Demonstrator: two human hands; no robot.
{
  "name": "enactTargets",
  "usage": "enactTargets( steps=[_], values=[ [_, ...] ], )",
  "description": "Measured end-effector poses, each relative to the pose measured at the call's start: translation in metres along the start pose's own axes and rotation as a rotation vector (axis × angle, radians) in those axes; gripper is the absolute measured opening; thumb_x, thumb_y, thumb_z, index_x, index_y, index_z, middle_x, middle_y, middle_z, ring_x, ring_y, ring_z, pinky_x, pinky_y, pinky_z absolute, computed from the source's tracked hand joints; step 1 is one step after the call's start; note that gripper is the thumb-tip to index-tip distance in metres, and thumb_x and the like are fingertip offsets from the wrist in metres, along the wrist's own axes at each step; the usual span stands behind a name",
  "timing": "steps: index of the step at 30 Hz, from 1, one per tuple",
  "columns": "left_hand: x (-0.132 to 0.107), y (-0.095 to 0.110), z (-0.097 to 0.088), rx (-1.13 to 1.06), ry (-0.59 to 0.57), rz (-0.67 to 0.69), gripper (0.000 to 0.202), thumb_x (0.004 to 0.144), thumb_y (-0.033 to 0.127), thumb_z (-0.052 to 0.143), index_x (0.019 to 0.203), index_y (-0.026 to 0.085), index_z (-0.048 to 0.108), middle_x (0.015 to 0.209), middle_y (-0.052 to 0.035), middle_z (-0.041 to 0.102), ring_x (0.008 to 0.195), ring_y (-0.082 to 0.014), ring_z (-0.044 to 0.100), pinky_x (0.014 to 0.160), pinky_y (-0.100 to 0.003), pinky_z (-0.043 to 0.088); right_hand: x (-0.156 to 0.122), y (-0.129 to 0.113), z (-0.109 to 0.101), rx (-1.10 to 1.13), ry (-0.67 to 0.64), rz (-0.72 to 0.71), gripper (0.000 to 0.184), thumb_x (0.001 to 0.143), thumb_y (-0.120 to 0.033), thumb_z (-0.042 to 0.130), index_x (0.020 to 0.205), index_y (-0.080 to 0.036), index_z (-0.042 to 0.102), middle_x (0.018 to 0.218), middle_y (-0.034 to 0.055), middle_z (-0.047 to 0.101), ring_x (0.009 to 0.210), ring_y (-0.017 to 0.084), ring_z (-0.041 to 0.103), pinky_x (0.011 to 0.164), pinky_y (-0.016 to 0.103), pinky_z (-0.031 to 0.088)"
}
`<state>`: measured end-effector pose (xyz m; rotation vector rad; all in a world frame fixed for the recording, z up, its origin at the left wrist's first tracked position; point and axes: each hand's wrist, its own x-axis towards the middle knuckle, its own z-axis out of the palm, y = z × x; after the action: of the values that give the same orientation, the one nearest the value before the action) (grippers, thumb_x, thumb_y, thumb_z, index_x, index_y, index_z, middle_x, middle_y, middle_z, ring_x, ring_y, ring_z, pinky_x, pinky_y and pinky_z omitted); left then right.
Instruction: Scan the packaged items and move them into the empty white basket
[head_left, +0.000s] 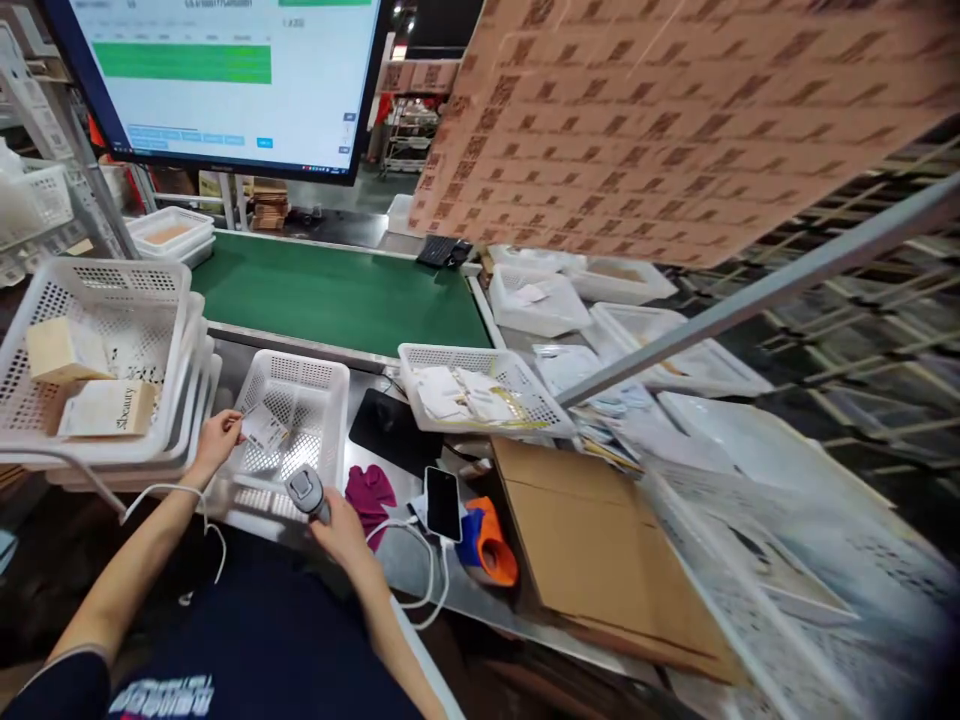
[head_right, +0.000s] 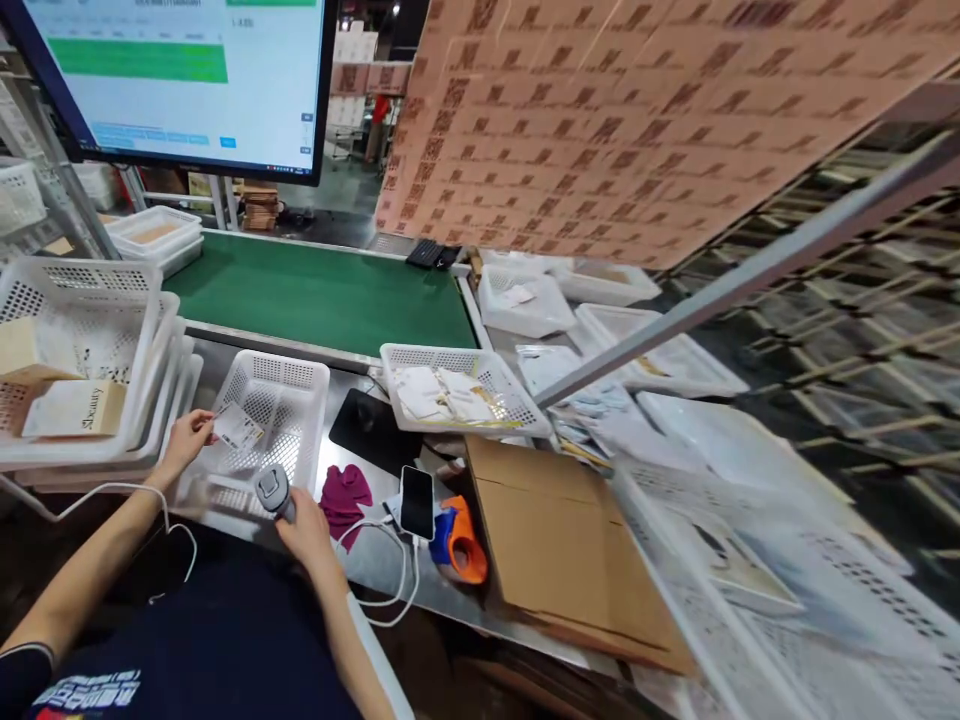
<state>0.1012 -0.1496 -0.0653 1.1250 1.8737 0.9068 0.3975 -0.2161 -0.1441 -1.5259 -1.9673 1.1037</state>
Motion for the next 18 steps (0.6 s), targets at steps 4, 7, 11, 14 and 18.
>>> enactTargets(
  steps=[4,7,11,14,18],
  values=[
    [0.000,-0.006,0.005,0.077,-0.016,0.019,0.031,0.104,0.020,0.048,0.125,0.006,0.067,0.105,-0.0161,0.080,0.096,-0.0265,0.082,0.091,-0.036,0.067,0.006,-0.027,0.004,-0.043,0.031,-0.006,0.027,0.084,-0.027,0.070,0.110,-0.016,0.070,0.113,0.0129,0.071,0.108,0.030,0.069,0.092,0.035,0.052],
    [-0.014,-0.002,-0.002,0.140,0.016,0.106,0.039,0.100,0.016,0.058,0.137,0.007,0.067,0.137,-0.0215,0.075,0.129,-0.0339,0.074,0.115,-0.043,0.059,0.003,-0.034,0.007,-0.071,0.048,0.010,0.025,0.084,-0.028,0.069,0.107,-0.018,0.067,0.113,0.0136,0.070,0.106,0.032,0.070,0.089,0.037,0.051],
    [-0.045,0.022,-0.053,0.340,0.190,0.586,0.045,0.106,0.028,0.058,0.150,0.017,0.063,0.164,-0.0166,0.059,0.155,-0.0299,0.056,0.133,-0.045,0.044,-0.014,-0.013,0.007,-0.036,0.064,0.002,0.026,0.081,-0.031,0.063,0.105,-0.022,0.067,0.111,0.0141,0.073,0.106,0.035,0.074,0.092,0.043,0.056],
    [-0.051,0.052,-0.126,0.449,0.549,0.722,0.045,0.109,0.035,0.056,0.149,0.016,0.061,0.163,-0.0192,0.058,0.157,-0.0311,0.052,0.136,-0.048,0.038,-0.023,0.010,0.007,0.049,0.100,0.018,0.031,0.081,-0.047,0.062,0.102,-0.026,0.069,0.108,0.0146,0.076,0.106,0.038,0.077,0.092,0.048,0.061],
    [-0.025,0.080,-0.231,0.547,0.934,0.164,0.103,0.094,0.047,0.083,0.168,-0.001,0.031,0.175,-0.0377,0.030,0.164,-0.0520,0.033,0.134,-0.065,0.031,-0.023,0.016,0.007,0.107,0.113,0.023,0.034,0.077,-0.058,0.064,0.095,-0.030,0.072,0.100,0.0148,0.078,0.099,0.042,0.079,0.088,0.054,0.063]
  ],
)
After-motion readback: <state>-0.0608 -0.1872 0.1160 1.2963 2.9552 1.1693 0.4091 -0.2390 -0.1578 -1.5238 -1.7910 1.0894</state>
